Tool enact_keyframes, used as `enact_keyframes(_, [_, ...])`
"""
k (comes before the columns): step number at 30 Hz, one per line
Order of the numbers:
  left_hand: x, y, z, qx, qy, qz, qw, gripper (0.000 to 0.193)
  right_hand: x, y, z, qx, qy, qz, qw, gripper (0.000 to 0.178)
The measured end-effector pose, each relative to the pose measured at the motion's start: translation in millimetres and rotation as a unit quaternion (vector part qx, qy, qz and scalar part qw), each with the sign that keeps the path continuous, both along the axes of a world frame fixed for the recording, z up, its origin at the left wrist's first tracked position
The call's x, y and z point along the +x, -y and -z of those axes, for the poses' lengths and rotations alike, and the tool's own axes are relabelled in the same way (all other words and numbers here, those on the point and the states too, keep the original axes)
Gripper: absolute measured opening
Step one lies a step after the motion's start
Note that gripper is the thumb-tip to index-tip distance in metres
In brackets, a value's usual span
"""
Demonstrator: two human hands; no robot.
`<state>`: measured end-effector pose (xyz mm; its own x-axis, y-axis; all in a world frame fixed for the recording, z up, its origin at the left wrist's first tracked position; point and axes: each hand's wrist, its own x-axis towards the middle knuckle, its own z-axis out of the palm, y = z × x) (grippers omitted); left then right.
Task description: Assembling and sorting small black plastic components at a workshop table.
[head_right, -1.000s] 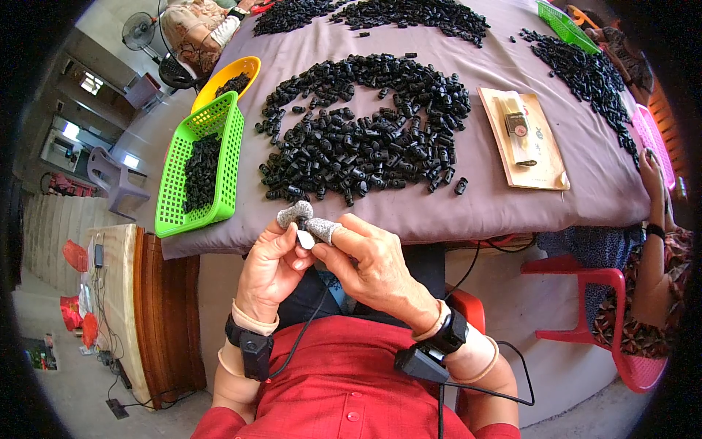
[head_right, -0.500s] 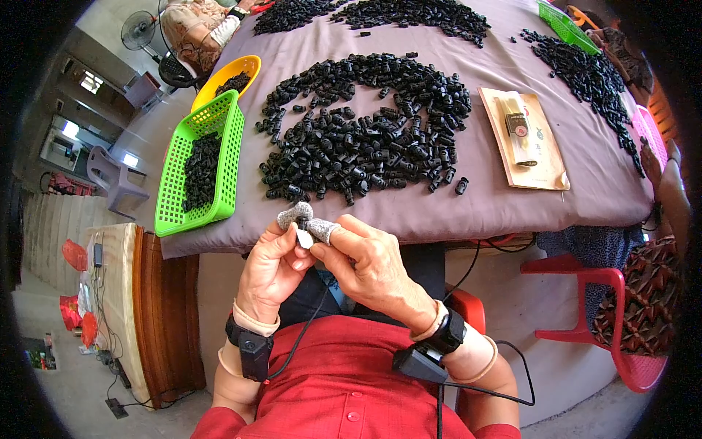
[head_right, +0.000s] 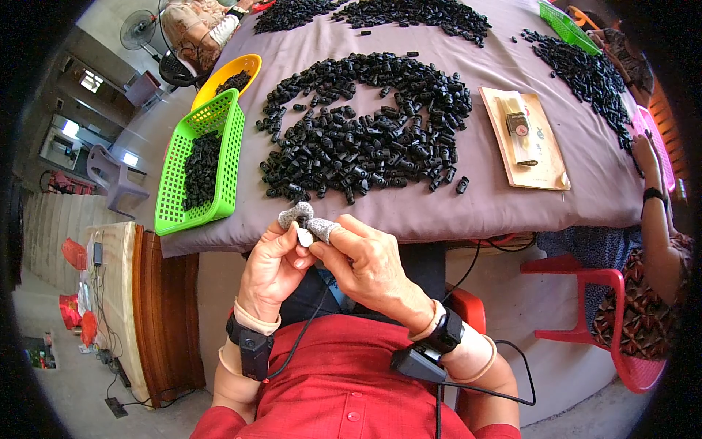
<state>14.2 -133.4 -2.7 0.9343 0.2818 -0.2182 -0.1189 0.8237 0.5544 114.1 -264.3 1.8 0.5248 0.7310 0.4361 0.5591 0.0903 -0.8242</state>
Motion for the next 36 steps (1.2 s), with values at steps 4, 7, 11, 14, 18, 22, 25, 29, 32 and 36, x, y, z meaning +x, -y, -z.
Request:
enact_keyframes(4, [-0.3,-0.6,1.9,0.003,0.001,-0.002,1.0,0.022,-0.7,-0.5,1.1,0.002,0.003,0.005,1.0,0.012])
enact_keyframes(7, [0.1,-1.0,2.6,0.004,0.002,0.0,1.0,0.022,-1.4,-0.8,0.7,0.003,-0.002,0.008,1.0,0.013])
enact_keyframes(11, [0.3,-1.0,4.0,0.003,-0.005,-0.003,1.0,0.021,-1.3,-0.8,2.5,-0.002,0.001,0.007,1.0,0.013])
enact_keyframes(14, [0.6,-1.3,4.5,0.001,-0.005,-0.001,1.0,0.022,-1.5,-1.1,2.5,-0.003,0.008,0.011,1.0,0.013])
enact_keyframes(18, [1.4,-0.7,5.6,0.005,0.0,0.0,1.0,0.022,-1.6,-2.3,3.7,0.002,0.008,0.015,1.0,0.013])
enact_keyframes(22, [1.8,-0.5,7.3,0.008,0.003,0.003,1.0,0.023,-0.5,-2.2,3.6,0.001,0.009,0.016,1.0,0.011])
enact_keyframes(25, [1.5,-1.7,9.1,0.002,-0.003,0.002,1.0,0.023,-1.5,-2.2,3.5,0.001,0.009,0.022,1.0,0.01])
enact_keyframes(29, [0.2,-3.2,1.3,-0.01,0.004,0.008,1.0,0.024,0.2,-2.3,5.0,0.006,-0.009,0.0,1.0,0.01])
enact_keyframes(32, [-1.5,-6.6,2.3,0.005,0.009,0.018,1.0,0.024,0.1,-1.1,4.0,0.008,-0.012,-0.025,1.0,0.009])
enact_keyframes(36, [-0.7,-6.4,1.9,0.006,0.008,0.023,1.0,0.024,1.6,0.2,3.5,0.01,-0.002,-0.031,0.999,0.009])
